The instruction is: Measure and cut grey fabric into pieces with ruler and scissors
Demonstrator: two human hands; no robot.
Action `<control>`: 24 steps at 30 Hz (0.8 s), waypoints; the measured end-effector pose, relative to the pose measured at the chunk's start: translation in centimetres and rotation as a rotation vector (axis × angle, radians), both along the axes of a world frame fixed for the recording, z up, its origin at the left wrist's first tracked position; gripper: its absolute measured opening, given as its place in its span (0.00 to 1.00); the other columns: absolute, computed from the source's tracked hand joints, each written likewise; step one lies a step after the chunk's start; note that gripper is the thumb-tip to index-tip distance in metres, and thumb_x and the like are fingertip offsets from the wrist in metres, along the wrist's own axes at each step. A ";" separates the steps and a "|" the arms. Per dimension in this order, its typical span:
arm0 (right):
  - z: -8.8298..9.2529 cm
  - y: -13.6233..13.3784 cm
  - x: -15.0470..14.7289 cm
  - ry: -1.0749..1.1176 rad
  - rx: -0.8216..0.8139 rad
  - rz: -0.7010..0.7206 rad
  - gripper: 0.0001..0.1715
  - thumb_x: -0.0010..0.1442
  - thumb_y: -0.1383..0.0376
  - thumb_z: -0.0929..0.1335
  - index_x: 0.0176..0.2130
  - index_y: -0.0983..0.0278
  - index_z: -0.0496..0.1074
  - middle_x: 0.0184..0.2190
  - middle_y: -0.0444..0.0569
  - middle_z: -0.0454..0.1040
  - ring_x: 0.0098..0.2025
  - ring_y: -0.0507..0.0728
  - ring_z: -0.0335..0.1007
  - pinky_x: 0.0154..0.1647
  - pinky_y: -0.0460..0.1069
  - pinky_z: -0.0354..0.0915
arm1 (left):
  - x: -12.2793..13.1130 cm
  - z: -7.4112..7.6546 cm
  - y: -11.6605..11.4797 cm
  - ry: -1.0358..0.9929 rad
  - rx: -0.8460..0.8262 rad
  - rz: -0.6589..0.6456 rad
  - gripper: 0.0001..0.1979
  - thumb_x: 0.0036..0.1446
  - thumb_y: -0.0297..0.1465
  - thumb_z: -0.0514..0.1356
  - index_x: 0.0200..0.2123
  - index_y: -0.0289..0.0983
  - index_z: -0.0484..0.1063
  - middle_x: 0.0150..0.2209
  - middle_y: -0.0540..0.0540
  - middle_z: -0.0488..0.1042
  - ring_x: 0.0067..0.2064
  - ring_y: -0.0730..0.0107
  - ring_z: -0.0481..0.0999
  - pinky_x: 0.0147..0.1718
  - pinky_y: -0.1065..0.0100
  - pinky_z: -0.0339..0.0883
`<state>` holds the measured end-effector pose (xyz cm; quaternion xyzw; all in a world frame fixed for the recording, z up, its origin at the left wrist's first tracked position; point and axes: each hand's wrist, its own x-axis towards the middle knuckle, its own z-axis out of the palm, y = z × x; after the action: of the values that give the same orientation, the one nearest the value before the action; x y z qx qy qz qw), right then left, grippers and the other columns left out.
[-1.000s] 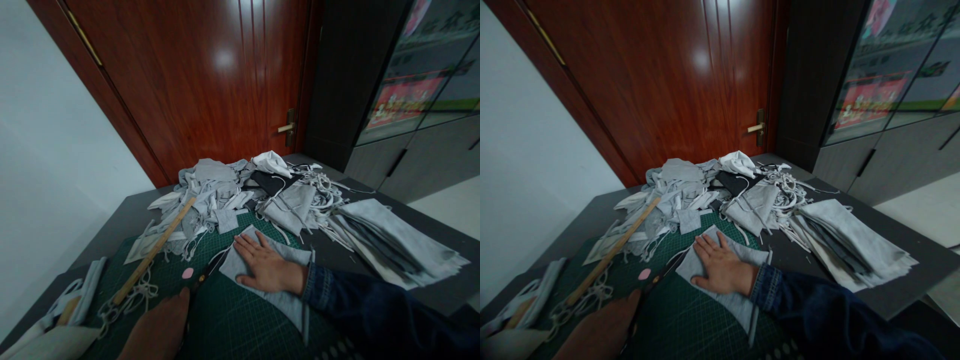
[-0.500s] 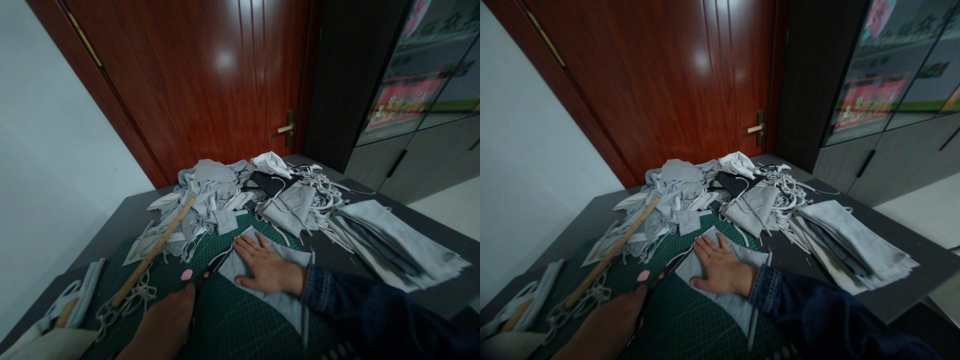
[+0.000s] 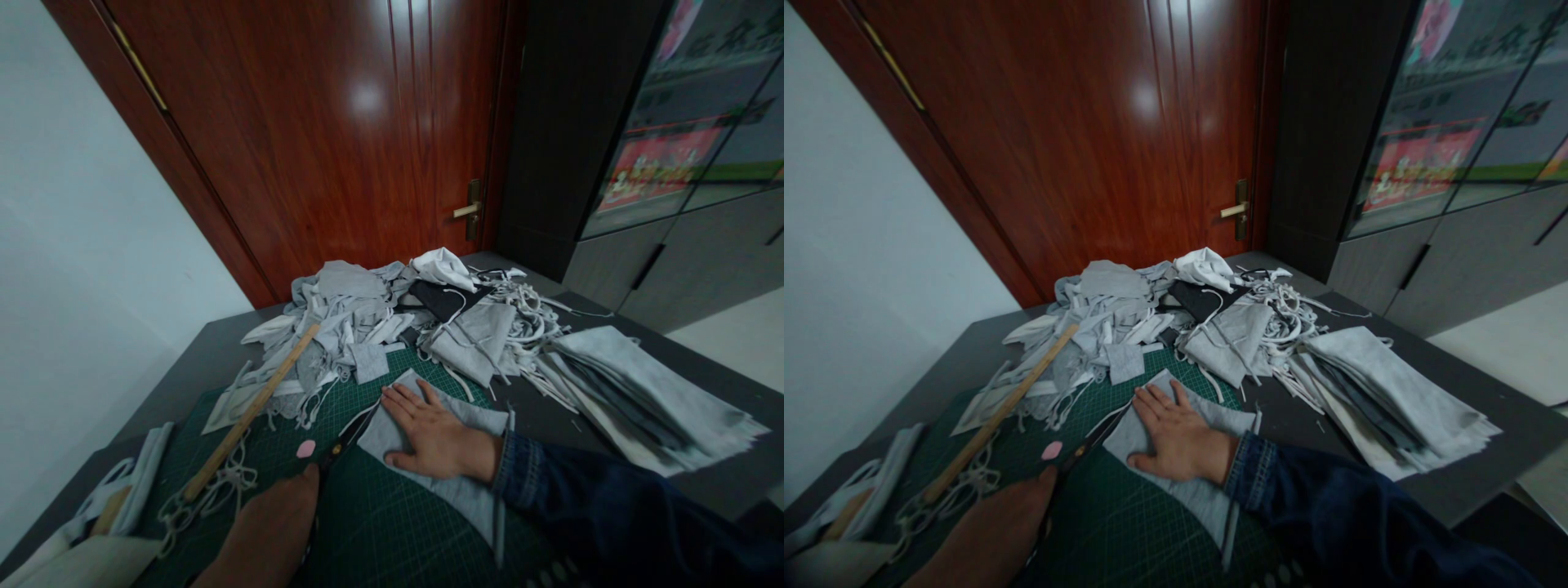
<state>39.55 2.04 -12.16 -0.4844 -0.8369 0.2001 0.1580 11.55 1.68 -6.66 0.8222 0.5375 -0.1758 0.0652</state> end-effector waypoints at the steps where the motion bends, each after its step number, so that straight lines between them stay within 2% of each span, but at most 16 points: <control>1: 0.0 0.0 0.0 0.001 -0.002 0.000 0.58 0.65 0.40 0.65 0.76 0.71 0.44 0.77 0.60 0.39 0.78 0.67 0.30 0.74 0.66 0.19 | 0.1 0.1 0.0 0.005 -0.003 -0.002 0.26 0.61 0.22 0.50 0.62 0.31 0.66 0.54 0.30 0.79 0.55 0.54 0.81 0.54 0.61 0.72; 7: -0.1 0.1 0.0 -0.001 -0.010 0.012 0.58 0.65 0.40 0.64 0.76 0.72 0.42 0.77 0.60 0.38 0.78 0.67 0.29 0.74 0.67 0.18 | 1.3 0.5 0.3 0.046 -0.024 0.006 0.25 0.62 0.23 0.49 0.62 0.29 0.64 0.50 0.28 0.80 0.51 0.54 0.83 0.49 0.60 0.74; 10: -0.2 0.1 0.0 0.001 -0.006 0.013 0.58 0.65 0.40 0.64 0.75 0.72 0.43 0.77 0.60 0.38 0.78 0.66 0.29 0.74 0.67 0.18 | 1.7 0.7 0.4 0.049 -0.018 -0.005 0.25 0.61 0.22 0.48 0.61 0.29 0.64 0.50 0.30 0.80 0.52 0.55 0.82 0.51 0.60 0.73; 15: -0.2 0.1 0.0 0.009 -0.001 0.010 0.57 0.66 0.41 0.64 0.76 0.71 0.42 0.77 0.60 0.39 0.78 0.66 0.29 0.74 0.67 0.19 | 1.7 0.6 0.5 0.076 -0.025 -0.009 0.25 0.61 0.21 0.47 0.61 0.28 0.65 0.43 0.32 0.81 0.49 0.55 0.83 0.51 0.58 0.73; 19: -0.1 0.0 0.0 0.016 0.019 0.008 0.57 0.65 0.41 0.65 0.76 0.70 0.43 0.77 0.61 0.39 0.78 0.67 0.31 0.74 0.67 0.21 | 1.5 -0.1 0.8 0.029 -0.017 -0.008 0.28 0.58 0.21 0.51 0.62 0.29 0.65 0.48 0.31 0.81 0.52 0.54 0.82 0.52 0.60 0.73; 24: -0.1 -0.1 -0.1 0.023 0.031 -0.020 0.59 0.64 0.41 0.66 0.75 0.74 0.45 0.76 0.66 0.40 0.78 0.67 0.33 0.75 0.66 0.22 | 1.3 -0.6 0.6 0.018 -0.007 -0.017 0.26 0.61 0.19 0.48 0.61 0.29 0.66 0.52 0.30 0.80 0.52 0.56 0.83 0.51 0.61 0.73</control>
<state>39.50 1.95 -12.25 -0.4878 -0.8332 0.1910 0.1772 12.81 2.30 -7.31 0.8249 0.5304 -0.1854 0.0617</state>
